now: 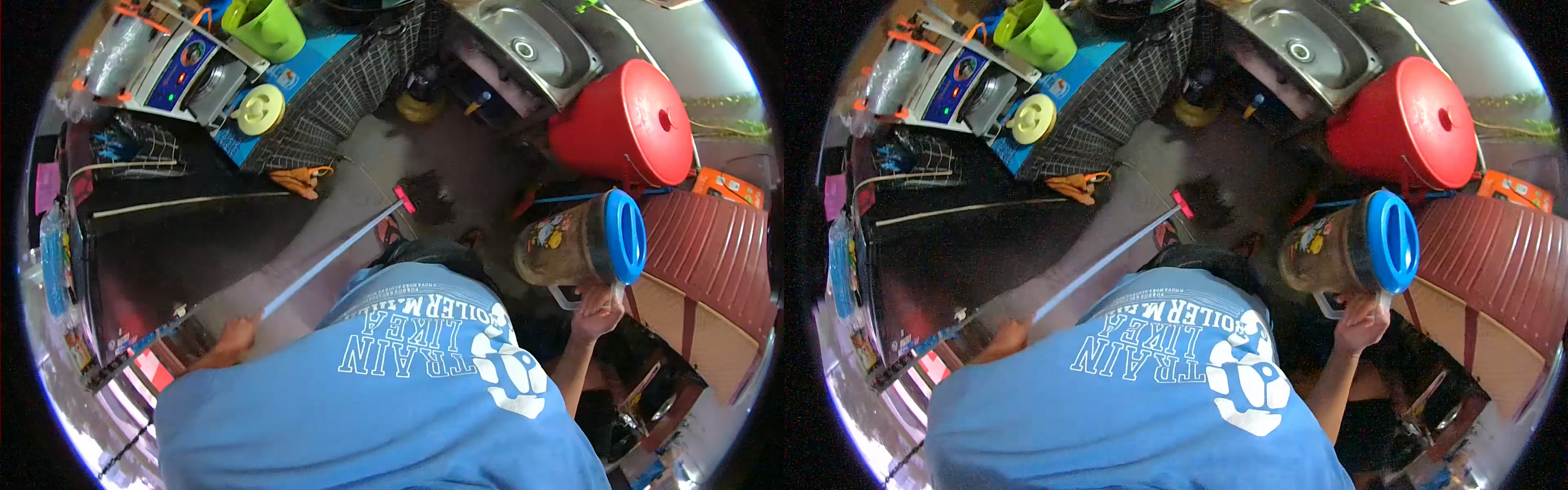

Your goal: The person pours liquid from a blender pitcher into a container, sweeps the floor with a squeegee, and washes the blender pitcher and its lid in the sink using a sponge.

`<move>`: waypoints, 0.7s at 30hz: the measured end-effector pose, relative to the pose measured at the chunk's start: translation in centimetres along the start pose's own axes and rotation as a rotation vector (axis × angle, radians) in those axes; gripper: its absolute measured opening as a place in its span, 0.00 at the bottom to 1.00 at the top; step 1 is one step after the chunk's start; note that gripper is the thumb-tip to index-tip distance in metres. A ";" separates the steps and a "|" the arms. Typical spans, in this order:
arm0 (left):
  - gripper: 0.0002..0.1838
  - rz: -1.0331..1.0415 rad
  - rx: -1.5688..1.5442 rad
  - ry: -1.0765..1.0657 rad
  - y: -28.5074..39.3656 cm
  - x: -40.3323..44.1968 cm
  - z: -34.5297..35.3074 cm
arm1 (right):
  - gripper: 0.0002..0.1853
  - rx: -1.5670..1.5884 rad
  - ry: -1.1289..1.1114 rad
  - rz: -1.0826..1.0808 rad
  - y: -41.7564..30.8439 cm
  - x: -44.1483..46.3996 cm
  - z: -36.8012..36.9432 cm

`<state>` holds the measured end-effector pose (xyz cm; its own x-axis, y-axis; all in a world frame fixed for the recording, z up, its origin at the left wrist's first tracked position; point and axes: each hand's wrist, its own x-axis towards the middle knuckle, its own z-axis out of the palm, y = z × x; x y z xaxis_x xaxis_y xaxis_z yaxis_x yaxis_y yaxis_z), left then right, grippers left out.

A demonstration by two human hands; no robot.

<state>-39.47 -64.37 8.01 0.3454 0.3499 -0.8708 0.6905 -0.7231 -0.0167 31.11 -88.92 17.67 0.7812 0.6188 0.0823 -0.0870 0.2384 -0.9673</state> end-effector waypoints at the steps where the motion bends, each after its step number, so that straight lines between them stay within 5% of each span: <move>1: 0.38 -0.009 -0.078 -0.023 0.9 0.0 1.5 | 0.23 -0.003 0.012 -0.015 -0.1 -0.2 -0.1; 9: 0.36 0.182 -0.454 0.277 10.4 13.7 -2.6 | 0.23 -0.171 0.002 -0.099 -0.5 -0.1 0.1; 12: 0.29 0.250 -0.811 0.133 11.3 15.9 -6.7 | 0.23 -0.093 0.024 -0.018 -0.9 -0.1 -0.4; 14: 0.21 0.243 -1.705 -0.370 7.2 15.5 -5.2 | 0.22 0.041 -0.033 0.055 -1.7 0.7 -0.1; 16: 0.19 0.075 -1.999 -0.592 2.4 8.3 -5.3 | 0.22 0.034 -0.043 0.037 -1.7 0.9 -0.1; 21: 0.21 -0.185 -1.844 -0.653 -4.6 -0.6 4.7 | 0.22 -0.041 0.012 -0.035 -0.9 -0.2 0.1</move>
<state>-45.82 -64.03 6.27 0.2535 -0.2130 -0.9436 0.5425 0.8389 -0.0436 30.91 -89.15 18.52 0.7908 0.6014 0.1138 -0.0341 0.2290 -0.9728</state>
